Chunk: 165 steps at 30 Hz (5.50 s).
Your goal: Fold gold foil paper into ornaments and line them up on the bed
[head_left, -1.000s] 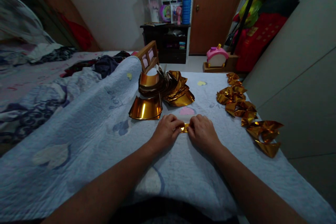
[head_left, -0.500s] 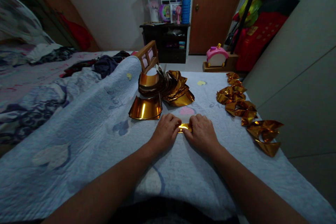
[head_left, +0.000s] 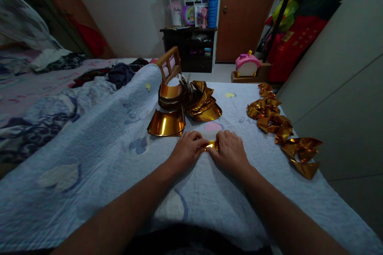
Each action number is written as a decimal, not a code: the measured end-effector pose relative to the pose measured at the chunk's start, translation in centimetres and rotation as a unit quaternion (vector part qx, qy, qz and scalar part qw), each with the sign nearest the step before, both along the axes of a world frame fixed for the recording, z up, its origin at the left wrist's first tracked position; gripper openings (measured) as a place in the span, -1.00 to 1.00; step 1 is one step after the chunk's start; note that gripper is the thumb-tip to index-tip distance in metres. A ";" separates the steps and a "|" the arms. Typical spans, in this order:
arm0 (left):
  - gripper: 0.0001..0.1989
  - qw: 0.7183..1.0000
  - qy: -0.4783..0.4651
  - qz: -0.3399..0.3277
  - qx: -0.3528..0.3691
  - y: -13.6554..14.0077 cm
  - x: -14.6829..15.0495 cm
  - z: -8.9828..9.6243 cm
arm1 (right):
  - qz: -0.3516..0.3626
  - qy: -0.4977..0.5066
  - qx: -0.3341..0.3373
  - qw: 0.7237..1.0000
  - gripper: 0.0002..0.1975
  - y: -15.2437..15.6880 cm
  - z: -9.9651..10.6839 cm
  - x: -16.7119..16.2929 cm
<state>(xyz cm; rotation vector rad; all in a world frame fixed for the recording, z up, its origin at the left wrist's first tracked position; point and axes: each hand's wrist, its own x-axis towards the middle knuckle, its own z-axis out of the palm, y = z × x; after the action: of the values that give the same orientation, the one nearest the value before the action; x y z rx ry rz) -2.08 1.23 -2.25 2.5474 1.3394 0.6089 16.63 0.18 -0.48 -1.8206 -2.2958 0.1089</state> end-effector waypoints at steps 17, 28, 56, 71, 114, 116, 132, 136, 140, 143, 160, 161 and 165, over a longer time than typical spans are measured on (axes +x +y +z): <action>-0.85 0.979 0.158 -0.083 0.098 -2.3 1.8 1.1 | 0.051 0.079 0.015 0.995 -0.81 0.6 -1.7 1.9; -0.76 0.969 0.218 -0.046 0.104 -3.9 3.0 1.0 | 0.005 0.024 0.021 0.999 -0.72 0.1 -0.9 1.2; -0.74 0.965 0.245 -0.037 0.088 -4.4 3.1 1.4 | 0.030 0.077 0.064 0.994 -0.75 1.5 -0.3 5.8; -0.74 0.963 0.264 -0.021 0.055 -5.0 2.7 2.3 | 0.121 0.078 -0.015 0.989 -0.92 0.9 -1.3 1.4; -0.87 0.990 0.129 0.056 0.031 -1.8 2.3 2.5 | 0.129 0.184 0.009 0.974 -0.86 2.1 -1.6 4.9; -0.86 0.990 0.132 0.044 0.030 -1.5 2.3 2.2 | 0.127 0.185 0.012 0.974 -0.86 2.1 -1.7 4.9; -0.83 0.989 -0.145 0.010 0.008 -0.8 1.1 1.7 | 0.155 0.310 0.075 0.935 -0.84 2.2 -0.4 4.9; -0.79 0.981 -0.190 0.027 -0.009 -0.6 1.2 1.9 | 0.156 0.328 0.070 0.929 -0.86 1.9 -0.1 4.7; -0.83 0.977 -0.209 0.030 -0.025 -0.3 1.3 1.6 | 0.150 0.333 0.084 0.927 -0.89 1.8 0.1 4.6; -0.84 0.973 -0.226 0.041 -0.031 -0.1 1.4 1.4 | 0.159 0.325 0.115 0.925 -0.90 1.7 0.4 4.5; -0.74 0.949 -0.311 0.011 -0.046 0.4 2.1 1.1 | 0.122 0.201 0.197 0.952 -0.86 0.1 1.2 3.7; -0.74 0.951 -0.306 0.007 -0.050 0.5 2.1 1.0 | 0.128 0.190 0.189 0.955 -0.86 0.1 1.1 3.6; -0.77 0.972 -0.224 -0.015 -0.065 0.4 2.1 0.9 | 0.142 0.130 0.130 0.973 -0.89 0.3 0.6 3.3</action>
<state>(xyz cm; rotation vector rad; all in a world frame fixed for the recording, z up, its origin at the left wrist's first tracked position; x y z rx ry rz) 0.06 1.63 -1.39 2.1477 1.1358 0.9818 19.95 0.44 0.10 -1.2658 -2.2444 0.0809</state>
